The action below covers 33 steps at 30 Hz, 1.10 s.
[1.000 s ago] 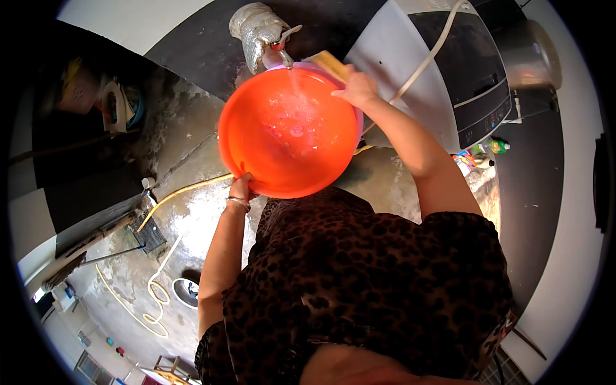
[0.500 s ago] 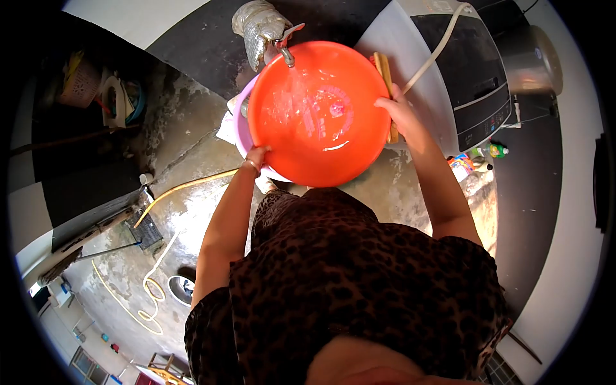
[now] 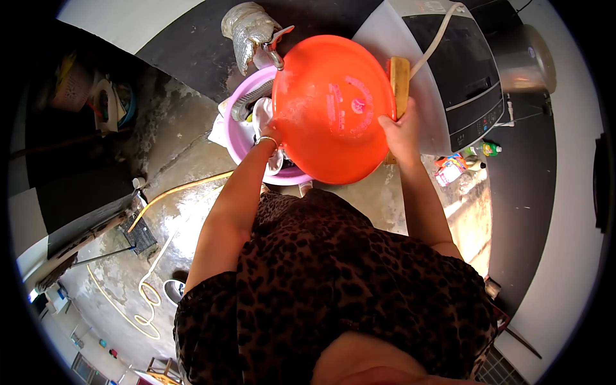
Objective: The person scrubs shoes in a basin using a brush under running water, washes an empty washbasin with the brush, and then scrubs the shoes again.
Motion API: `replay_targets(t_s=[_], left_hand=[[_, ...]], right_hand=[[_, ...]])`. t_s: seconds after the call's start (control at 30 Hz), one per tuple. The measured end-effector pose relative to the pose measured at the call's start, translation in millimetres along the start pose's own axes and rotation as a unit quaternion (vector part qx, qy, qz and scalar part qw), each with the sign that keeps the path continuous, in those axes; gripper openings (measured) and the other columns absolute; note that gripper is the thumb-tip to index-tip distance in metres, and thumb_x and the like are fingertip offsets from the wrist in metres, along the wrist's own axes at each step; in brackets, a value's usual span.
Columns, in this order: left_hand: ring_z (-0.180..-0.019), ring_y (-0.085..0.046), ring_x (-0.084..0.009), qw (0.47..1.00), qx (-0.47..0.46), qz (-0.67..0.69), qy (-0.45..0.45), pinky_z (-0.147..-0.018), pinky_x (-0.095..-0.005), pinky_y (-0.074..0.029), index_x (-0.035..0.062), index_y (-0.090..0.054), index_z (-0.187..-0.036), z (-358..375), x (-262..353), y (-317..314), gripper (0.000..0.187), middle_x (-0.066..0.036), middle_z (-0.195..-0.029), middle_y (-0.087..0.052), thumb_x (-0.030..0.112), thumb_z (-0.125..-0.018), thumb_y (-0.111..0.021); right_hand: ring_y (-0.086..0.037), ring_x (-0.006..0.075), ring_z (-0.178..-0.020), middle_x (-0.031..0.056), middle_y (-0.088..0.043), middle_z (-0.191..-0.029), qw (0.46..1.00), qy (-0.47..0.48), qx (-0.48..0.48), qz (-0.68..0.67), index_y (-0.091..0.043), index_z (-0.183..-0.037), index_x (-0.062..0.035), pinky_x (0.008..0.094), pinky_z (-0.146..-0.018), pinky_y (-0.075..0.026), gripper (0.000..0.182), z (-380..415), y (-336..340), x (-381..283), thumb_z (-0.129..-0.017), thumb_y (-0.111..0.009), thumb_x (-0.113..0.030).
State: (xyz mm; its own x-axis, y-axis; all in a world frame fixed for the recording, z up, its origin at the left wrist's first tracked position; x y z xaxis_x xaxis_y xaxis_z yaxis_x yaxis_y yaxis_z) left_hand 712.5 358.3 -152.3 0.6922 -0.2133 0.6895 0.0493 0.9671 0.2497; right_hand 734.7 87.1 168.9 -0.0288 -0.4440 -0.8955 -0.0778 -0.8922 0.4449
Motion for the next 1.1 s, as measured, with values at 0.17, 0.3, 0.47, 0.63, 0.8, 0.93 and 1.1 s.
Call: replay_targets(t_s=[0.17, 0.3, 0.47, 0.63, 0.8, 0.93, 1.1], left_hand=[[-0.082, -0.061, -0.0162, 0.989, -0.098, 0.085, 0.069, -0.056, -0.0342, -0.047, 0.0181, -0.038, -0.133, 44.5, 36.6, 1.1, 0.057, -0.005, -0.097, -0.061, 0.023, -0.081, -0.060], [-0.086, -0.061, -0.0193, 0.980, -0.080, 0.162, 0.088, -0.063, -0.0349, -0.046, 0.0172, -0.037, -0.133, 48.2, 46.0, 3.7, 0.055, -0.003, -0.110, -0.058, 0.025, -0.084, -0.058], [-0.099, -0.057, -0.0208, 0.955, -0.142, 0.260, 0.032, -0.081, -0.0367, -0.042, 0.0146, -0.035, -0.133, 88.7, 89.1, 16.9, 0.054, -0.005, -0.118, -0.055, 0.039, -0.088, -0.049], [-0.106, -0.054, -0.0244, 0.866, -0.254, 0.430, -0.041, -0.083, -0.0367, -0.044, 0.0108, -0.033, -0.134, 166.3, 141.2, 23.7, 0.073, -0.010, -0.123, -0.052, 0.064, -0.084, -0.036], [-0.110, -0.053, -0.0285, 0.775, -0.283, 0.553, -0.115, -0.078, -0.0404, -0.051, 0.0065, -0.034, -0.132, 210.3, 168.4, 10.8, 0.069, -0.013, -0.124, -0.050, 0.056, -0.085, -0.043], [-0.116, -0.047, -0.0278, 0.778, -0.268, 0.556, -0.116, -0.091, -0.0440, -0.045, 0.0049, -0.037, -0.130, 218.7, 154.1, 4.8, 0.051, -0.012, -0.126, -0.048, 0.025, -0.086, -0.054], [-0.120, -0.043, -0.0293, 0.787, -0.262, 0.551, -0.093, -0.099, -0.0469, -0.037, 0.0060, -0.035, -0.132, 232.2, 113.9, 9.2, 0.054, -0.012, -0.133, -0.042, 0.022, -0.084, -0.055]], right_hand=[[-0.059, 0.0286, -0.086, 0.0166, -0.057, -0.094, 0.992, 0.048, 0.031, 0.112, -0.046, -0.106, 0.0002, 0.0356, -0.075, -0.045, 0.046, 7.0, 2.7, -6.0, -0.065, -0.064, -0.005], [-0.057, 0.0360, -0.089, 0.0195, -0.055, -0.098, 0.974, 0.132, 0.069, 0.169, -0.045, -0.110, -0.0015, 0.0394, -0.076, -0.045, 0.051, 13.1, 0.2, -12.3, -0.063, -0.063, -0.006], [-0.055, 0.0399, -0.090, 0.0192, -0.053, -0.103, 0.953, 0.206, 0.076, 0.210, -0.043, -0.114, -0.0025, 0.0419, -0.075, -0.045, 0.056, 25.1, 13.8, -2.6, -0.062, -0.063, -0.006], [-0.058, 0.0357, -0.084, 0.0154, -0.053, -0.107, 0.908, 0.338, 0.074, 0.237, -0.046, -0.108, -0.0020, 0.0403, -0.068, -0.048, 0.052, 39.0, 31.6, 30.3, -0.062, -0.067, -0.010], [-0.060, 0.0202, -0.073, 0.0053, -0.060, -0.095, 0.828, 0.506, 0.010, 0.240, -0.055, -0.075, -0.0056, 0.0307, -0.059, -0.049, 0.016, 51.5, 61.1, 41.7, -0.059, -0.061, -0.006], [-0.057, 0.0165, -0.067, 0.0033, -0.059, -0.101, 0.806, 0.547, -0.025, 0.227, -0.053, -0.080, -0.0090, 0.0283, -0.056, -0.046, 0.016, 59.5, 67.0, 39.6, -0.066, -0.058, -0.003], [-0.054, 0.0151, -0.065, 0.0044, -0.057, -0.104, 0.787, 0.586, -0.052, 0.186, -0.049, -0.091, -0.0093, 0.0280, -0.055, -0.043, 0.023, 69.1, 66.5, 61.6, -0.071, -0.060, -0.007]])
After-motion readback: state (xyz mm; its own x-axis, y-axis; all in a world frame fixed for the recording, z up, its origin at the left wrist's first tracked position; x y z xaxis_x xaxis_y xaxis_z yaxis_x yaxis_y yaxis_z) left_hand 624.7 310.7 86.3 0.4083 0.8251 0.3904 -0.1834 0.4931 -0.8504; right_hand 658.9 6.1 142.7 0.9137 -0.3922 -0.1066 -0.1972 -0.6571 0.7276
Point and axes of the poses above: each hand's wrist, its own z-axis away from the middle knuckle, its own y-axis out of the back of the hand, x = y × z, the point moved 1 cm from there along -z, towards the middle knuckle
